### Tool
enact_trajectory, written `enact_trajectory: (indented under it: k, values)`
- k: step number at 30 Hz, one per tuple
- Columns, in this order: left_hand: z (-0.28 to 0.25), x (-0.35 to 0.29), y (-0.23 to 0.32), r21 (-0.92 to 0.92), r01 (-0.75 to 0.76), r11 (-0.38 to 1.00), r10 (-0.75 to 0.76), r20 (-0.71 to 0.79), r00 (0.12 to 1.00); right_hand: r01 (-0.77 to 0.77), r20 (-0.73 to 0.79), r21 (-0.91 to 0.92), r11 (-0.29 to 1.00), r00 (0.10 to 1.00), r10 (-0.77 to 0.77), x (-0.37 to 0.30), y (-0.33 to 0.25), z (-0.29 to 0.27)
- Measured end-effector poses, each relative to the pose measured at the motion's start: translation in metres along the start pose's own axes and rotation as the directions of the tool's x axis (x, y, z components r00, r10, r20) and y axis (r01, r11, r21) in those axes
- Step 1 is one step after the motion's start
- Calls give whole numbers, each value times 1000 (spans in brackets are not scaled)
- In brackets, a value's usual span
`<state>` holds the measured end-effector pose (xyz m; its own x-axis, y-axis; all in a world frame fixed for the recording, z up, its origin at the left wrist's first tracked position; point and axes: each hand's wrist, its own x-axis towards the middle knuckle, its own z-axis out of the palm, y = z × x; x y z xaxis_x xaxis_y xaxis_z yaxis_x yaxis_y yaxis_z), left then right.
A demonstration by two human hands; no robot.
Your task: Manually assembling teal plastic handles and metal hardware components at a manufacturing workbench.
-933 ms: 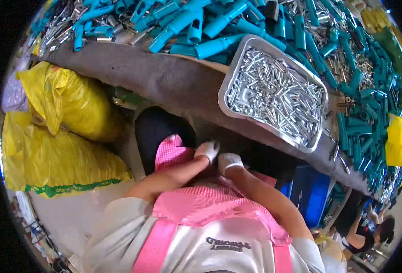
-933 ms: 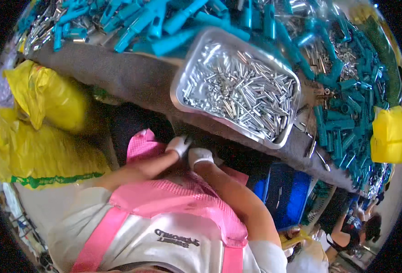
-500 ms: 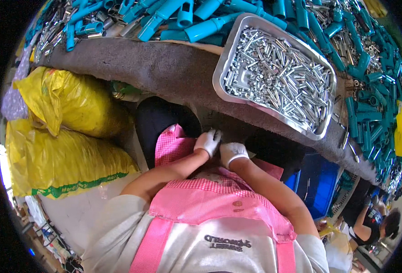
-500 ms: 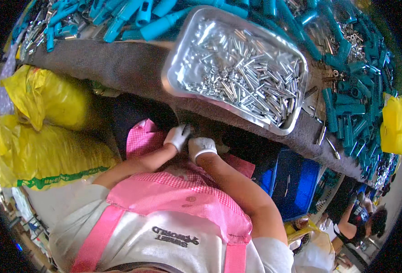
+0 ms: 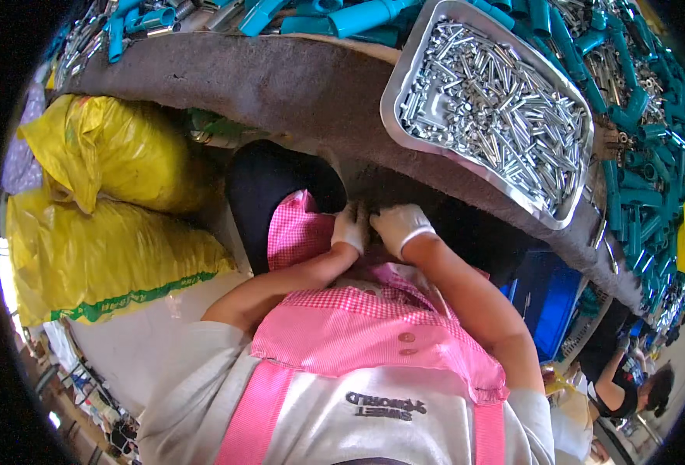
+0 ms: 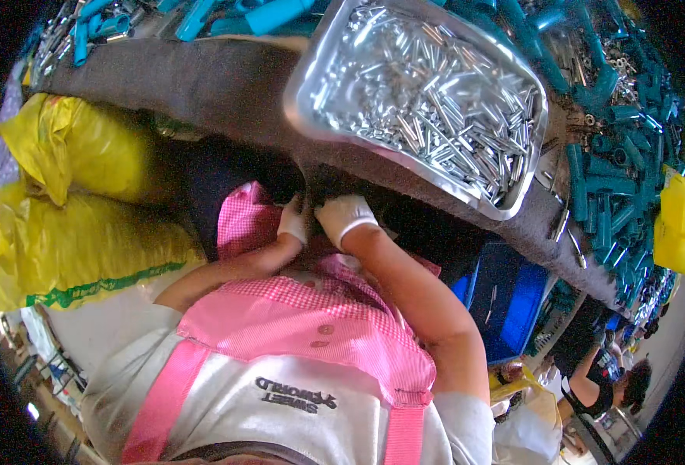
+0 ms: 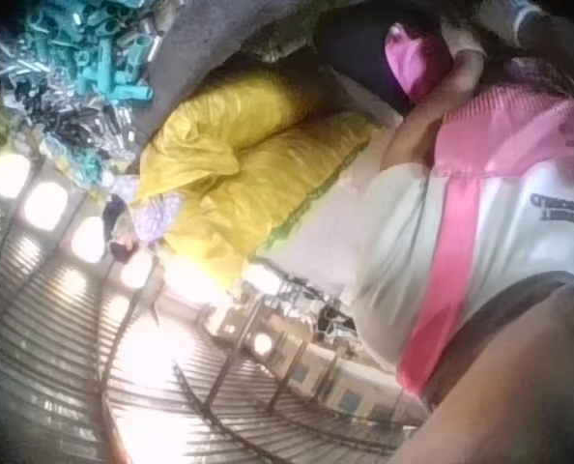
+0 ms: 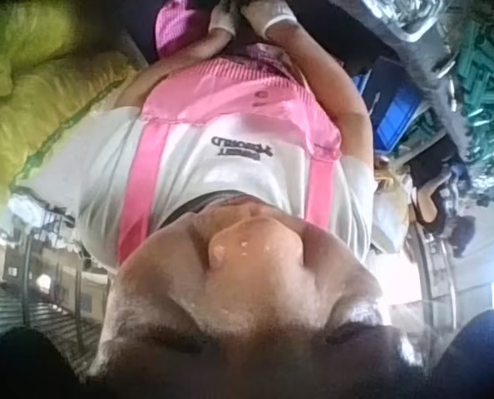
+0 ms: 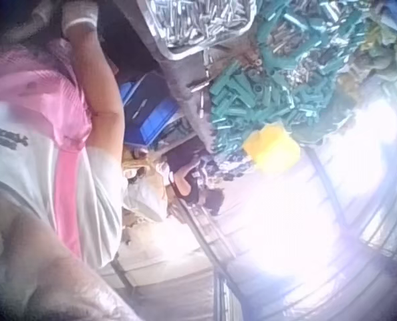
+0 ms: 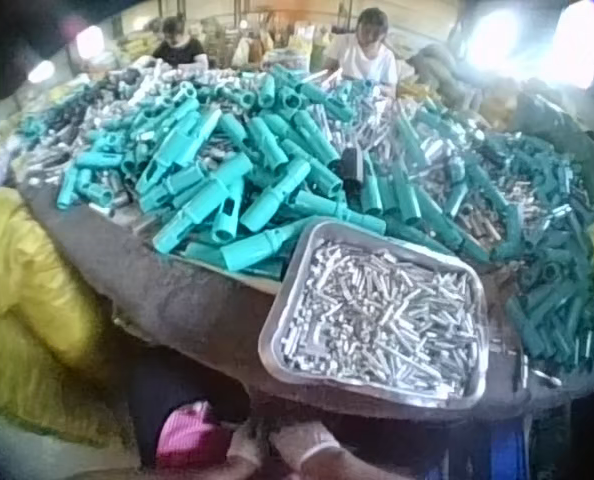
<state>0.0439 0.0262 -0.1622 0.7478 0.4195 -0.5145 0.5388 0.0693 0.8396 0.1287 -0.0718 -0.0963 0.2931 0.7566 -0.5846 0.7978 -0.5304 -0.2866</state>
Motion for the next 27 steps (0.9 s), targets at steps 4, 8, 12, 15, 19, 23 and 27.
enact_trajectory:
  k: [4,8,12,15,19,23,27]
  values:
    - [7,19,-33,83,45,996,-38,-85,996,38,129,-95,995,991,-25,18,2,-4]
    - [1,33,-35,336,-31,941,34,-3,999,-240,83,40,970,968,236,24,-6,33]
    - [3,46,-52,470,-266,842,210,168,963,-308,74,152,939,951,300,25,-5,54]
    - [-3,43,-20,547,-178,818,63,223,973,-326,108,194,925,944,310,4,-18,22]
    - [-4,22,0,438,-148,887,30,264,964,-301,99,140,943,952,289,-13,-24,8]
    - [10,50,-36,694,-164,701,41,191,981,-370,81,195,908,929,361,12,-11,51]
    - [7,49,-45,632,-163,758,54,188,981,-358,106,178,916,933,344,10,-13,42]
